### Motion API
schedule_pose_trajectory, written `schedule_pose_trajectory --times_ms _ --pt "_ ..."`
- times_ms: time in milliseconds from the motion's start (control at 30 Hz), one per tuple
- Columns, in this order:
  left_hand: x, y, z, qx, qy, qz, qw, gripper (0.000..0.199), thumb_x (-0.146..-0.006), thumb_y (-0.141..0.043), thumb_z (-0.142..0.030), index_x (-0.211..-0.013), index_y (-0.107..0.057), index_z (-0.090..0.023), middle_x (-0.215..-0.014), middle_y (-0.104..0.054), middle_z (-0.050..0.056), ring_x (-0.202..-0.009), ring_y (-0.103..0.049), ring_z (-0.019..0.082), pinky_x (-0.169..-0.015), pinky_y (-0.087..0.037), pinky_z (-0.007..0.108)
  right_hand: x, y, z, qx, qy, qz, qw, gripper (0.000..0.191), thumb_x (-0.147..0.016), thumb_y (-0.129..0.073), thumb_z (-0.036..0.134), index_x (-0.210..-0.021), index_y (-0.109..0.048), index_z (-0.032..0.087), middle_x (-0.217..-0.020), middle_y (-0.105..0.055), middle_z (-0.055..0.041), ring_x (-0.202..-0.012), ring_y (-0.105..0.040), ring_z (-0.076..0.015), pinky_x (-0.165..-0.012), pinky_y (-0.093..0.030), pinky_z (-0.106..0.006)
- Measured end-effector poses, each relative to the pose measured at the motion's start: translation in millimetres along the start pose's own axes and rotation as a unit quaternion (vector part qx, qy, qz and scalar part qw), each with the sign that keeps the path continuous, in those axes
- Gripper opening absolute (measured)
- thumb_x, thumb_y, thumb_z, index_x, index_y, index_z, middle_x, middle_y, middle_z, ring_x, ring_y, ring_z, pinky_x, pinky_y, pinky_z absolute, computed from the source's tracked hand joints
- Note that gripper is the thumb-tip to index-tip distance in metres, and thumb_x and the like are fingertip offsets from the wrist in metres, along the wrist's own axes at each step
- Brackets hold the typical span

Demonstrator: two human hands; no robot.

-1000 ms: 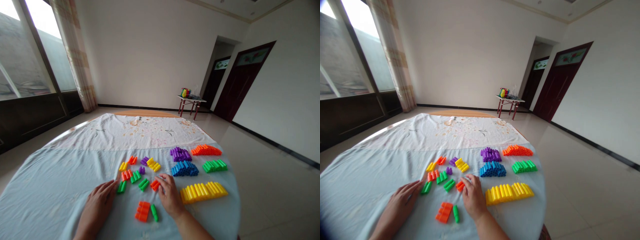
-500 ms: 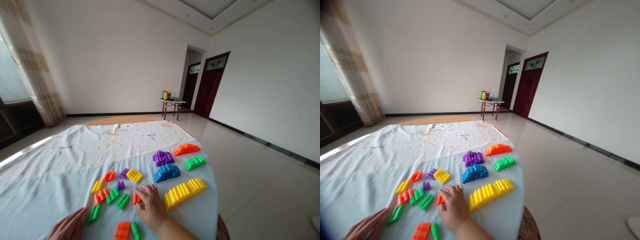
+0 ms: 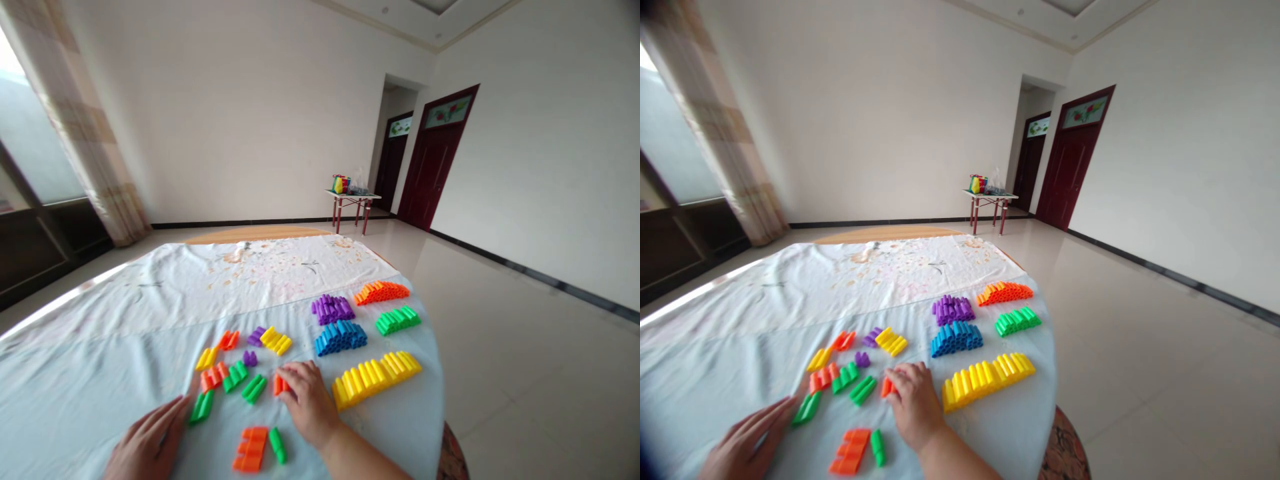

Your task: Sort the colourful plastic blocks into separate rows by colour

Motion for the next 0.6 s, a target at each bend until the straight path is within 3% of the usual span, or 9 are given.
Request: schedule_pose_trajectory --times_ms 133,267,467,600 --pt "3.9 15.6 -22.5 -0.014 0.027 0.022 0.999 0.045 -0.084 -0.032 -0.048 -0.111 -0.063 -0.03 -0.115 -0.066 -0.001 -0.11 -0.056 0.022 -0.098 -0.044 0.041 1.3 -0.3 1.8 0.005 0.015 0.025 1.0 0.046 -0.08 -0.054 0.01 -0.124 -0.055 0.025 -0.114 -0.061 -0.0071 -0.105 -0.051 -0.0244 -0.092 -0.045 -0.042" --pt "6.7 20.2 -30.7 -0.016 0.037 0.019 0.999 0.044 -0.086 -0.032 -0.046 -0.112 -0.062 -0.03 -0.116 -0.065 -0.001 -0.111 -0.055 0.021 -0.098 -0.043 0.041 2.0 -1.4 0.8 0.012 0.029 0.031 0.999 0.046 -0.081 -0.05 0.009 -0.124 -0.055 0.025 -0.114 -0.061 -0.0077 -0.106 -0.052 -0.0244 -0.092 -0.045 -0.044" --pt "4.9 18.5 -29.9 -0.014 0.029 0.023 0.999 0.046 -0.086 -0.03 -0.047 -0.112 -0.063 -0.029 -0.116 -0.065 -0.001 -0.111 -0.055 0.022 -0.098 -0.043 0.041 3.6 -2.6 -4.5 -0.027 0.038 -0.011 0.999 0.049 -0.078 -0.052 0.005 -0.123 -0.056 0.024 -0.115 -0.061 -0.0086 -0.106 -0.053 -0.0236 -0.093 -0.046 -0.044" --pt "4.2 12.2 -16.5 -0.009 0.019 0.009 1.0 0.046 -0.083 -0.033 -0.048 -0.109 -0.065 -0.028 -0.113 -0.067 0.0 -0.108 -0.057 0.023 -0.097 -0.045 0.041 1.4 15.3 1.8 -0.094 0.035 -0.057 0.993 0.046 -0.081 -0.054 0.008 -0.124 -0.055 0.025 -0.117 -0.06 -0.0086 -0.109 -0.055 -0.0216 -0.095 -0.047 -0.04"
Point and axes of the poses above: each hand's wrist, its own x-axis away from the middle knuckle, its own y-axis out of the back of the hand, z = x × y, the point moved 5 cm from there along -x, towards the middle knuckle
